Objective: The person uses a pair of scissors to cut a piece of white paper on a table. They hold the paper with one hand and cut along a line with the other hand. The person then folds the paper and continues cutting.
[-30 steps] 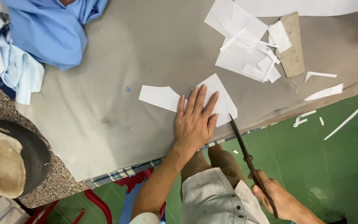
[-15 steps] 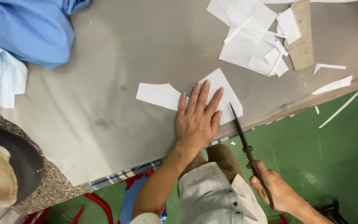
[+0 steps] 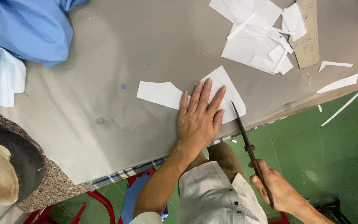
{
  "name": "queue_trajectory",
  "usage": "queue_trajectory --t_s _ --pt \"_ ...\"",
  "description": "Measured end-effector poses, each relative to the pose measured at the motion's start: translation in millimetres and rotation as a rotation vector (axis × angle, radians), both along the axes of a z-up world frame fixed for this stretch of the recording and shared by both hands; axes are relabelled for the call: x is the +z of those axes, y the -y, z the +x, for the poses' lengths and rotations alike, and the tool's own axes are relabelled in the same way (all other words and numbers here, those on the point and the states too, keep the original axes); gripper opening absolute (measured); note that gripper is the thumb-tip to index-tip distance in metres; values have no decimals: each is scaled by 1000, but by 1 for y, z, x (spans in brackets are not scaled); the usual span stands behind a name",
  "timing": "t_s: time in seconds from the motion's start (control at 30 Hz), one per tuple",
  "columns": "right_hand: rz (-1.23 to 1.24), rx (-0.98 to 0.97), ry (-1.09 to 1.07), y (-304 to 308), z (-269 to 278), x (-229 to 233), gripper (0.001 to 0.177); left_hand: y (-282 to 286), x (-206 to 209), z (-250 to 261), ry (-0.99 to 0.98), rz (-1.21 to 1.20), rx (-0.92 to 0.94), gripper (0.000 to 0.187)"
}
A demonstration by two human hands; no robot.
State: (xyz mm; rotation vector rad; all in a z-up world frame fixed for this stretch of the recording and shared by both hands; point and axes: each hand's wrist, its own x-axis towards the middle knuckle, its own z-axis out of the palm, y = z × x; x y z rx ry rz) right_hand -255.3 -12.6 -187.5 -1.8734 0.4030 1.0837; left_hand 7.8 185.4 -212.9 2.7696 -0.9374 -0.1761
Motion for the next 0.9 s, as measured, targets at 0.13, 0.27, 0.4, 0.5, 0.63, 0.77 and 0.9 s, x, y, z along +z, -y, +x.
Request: queue_trajectory --t_s 0.13,0.27,0.4,0.5,0.63,0.77,0.9 --pt "42 -21 -73 -1 6 7 42 0 -1 -1 10 -3 8 49" --pt "50 -22 -44 -1 1 3 44 0 -2 -1 11 1 4 50" --pt "80 -29 37 -2 4 3 43 0 2 0 -22 5 -2 51" --pt "118 -67 -95 -3 11 10 50 0 1 0 0 22 -4 51" --pt "71 -35 -56 -2 9 8 50 0 -1 -1 -4 30 -4 51" --pt "-6 0 -27 -2 -7 -6 45 0 1 0 -19 -1 1 51" --pt "84 -44 -140 -2 5 7 40 0 -2 -1 1 25 -2 50"
